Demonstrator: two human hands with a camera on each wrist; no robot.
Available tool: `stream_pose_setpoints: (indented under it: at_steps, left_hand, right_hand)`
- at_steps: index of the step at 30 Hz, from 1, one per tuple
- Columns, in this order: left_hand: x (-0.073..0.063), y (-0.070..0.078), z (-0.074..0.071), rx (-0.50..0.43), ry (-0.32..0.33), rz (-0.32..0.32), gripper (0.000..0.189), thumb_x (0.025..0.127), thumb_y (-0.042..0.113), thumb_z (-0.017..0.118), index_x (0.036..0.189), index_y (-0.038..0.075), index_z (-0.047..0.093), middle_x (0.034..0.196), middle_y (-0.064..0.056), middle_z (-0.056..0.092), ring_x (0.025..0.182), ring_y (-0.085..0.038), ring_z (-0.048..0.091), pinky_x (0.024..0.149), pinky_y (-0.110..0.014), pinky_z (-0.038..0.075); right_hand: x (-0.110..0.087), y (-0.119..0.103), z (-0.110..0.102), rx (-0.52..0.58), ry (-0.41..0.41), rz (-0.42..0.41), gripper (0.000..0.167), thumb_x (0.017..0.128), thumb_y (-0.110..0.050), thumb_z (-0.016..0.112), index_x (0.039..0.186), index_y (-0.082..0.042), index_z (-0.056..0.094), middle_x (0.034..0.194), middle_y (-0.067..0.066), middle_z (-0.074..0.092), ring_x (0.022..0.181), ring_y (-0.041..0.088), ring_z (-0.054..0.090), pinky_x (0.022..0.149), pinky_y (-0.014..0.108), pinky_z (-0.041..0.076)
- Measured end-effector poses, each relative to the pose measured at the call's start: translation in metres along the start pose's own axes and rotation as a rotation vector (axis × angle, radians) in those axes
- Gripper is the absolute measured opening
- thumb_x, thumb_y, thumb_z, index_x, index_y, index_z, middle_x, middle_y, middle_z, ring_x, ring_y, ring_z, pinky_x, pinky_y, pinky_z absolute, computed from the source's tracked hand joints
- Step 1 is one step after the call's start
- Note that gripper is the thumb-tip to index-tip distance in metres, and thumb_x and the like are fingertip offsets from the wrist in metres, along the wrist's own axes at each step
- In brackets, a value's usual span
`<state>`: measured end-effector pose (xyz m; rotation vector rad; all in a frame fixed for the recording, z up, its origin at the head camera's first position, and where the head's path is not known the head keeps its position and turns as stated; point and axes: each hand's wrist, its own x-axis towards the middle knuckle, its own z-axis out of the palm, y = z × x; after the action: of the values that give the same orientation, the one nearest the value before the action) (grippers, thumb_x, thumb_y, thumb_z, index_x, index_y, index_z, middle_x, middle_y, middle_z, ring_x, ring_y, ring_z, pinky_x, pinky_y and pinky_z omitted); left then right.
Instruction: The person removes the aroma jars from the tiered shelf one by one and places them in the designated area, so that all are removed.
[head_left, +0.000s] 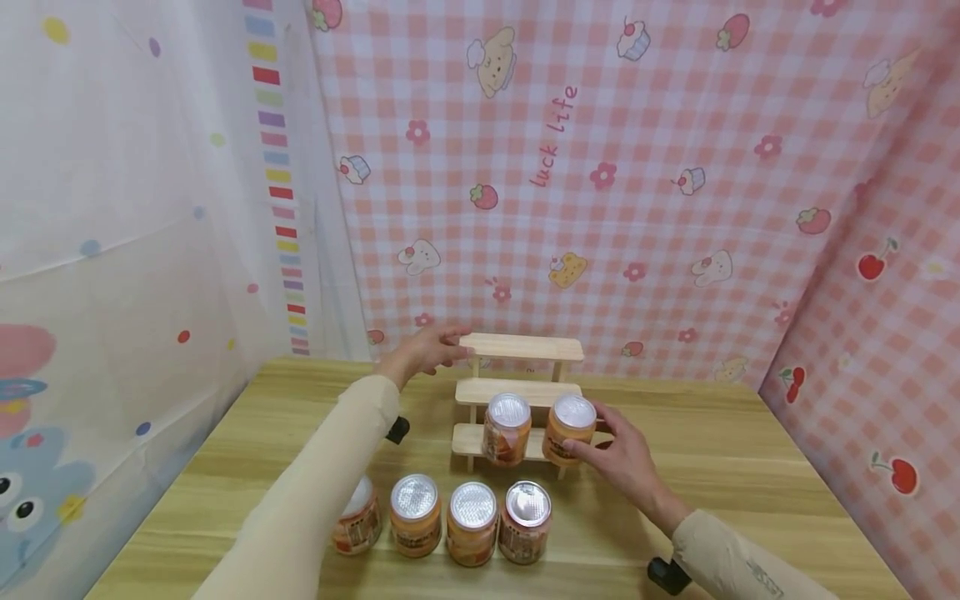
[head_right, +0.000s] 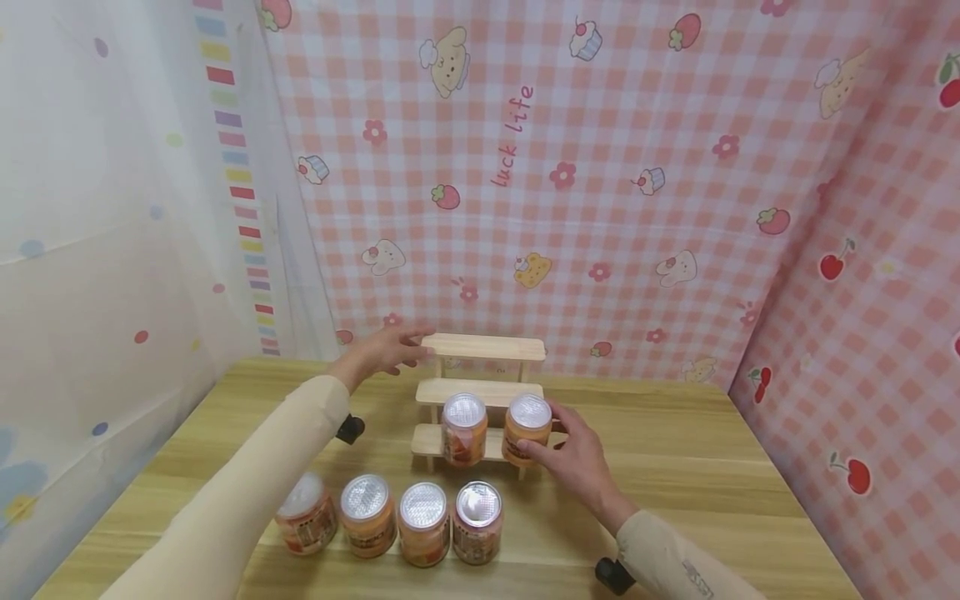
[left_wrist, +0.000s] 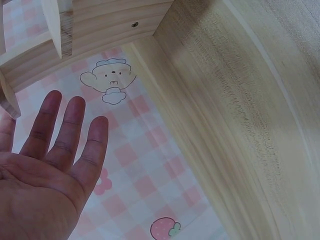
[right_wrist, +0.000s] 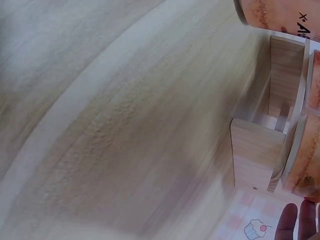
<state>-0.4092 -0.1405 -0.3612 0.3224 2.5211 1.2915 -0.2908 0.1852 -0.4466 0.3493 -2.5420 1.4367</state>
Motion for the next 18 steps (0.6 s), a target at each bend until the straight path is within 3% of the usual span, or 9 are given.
stream_pose_setpoints:
  at_steps: [12, 18]
  left_hand:
    - [0.001, 0.001, -0.001, 0.002, -0.014, -0.003, 0.062, 0.099, 0.035, 0.062, 0.153, 0.017, 0.039, 0.144, -0.021, 0.048, 0.124, -0.039, 0.053, 0.1, -0.057, 0.045]
    - [0.001, 0.002, 0.0, 0.0, -0.011, -0.02, 0.061, 0.099, 0.034, 0.062, 0.153, 0.017, 0.04, 0.143, -0.021, 0.049, 0.123, -0.039, 0.054, 0.098, -0.056, 0.047]
  right_hand:
    - [-0.011, 0.001, -0.011, -0.003, 0.064, -0.053, 0.063, 0.082, -0.024, 0.084, 0.134, -0.002, 0.056, 0.124, 0.015, 0.061, 0.109, 0.032, 0.06, 0.074, 0.027, 0.057]
    - [-0.022, 0.002, -0.018, 0.021, 0.038, -0.059, 0.06, 0.081, -0.02, 0.084, 0.131, -0.001, 0.057, 0.12, 0.013, 0.062, 0.106, 0.03, 0.06, 0.074, 0.029, 0.058]
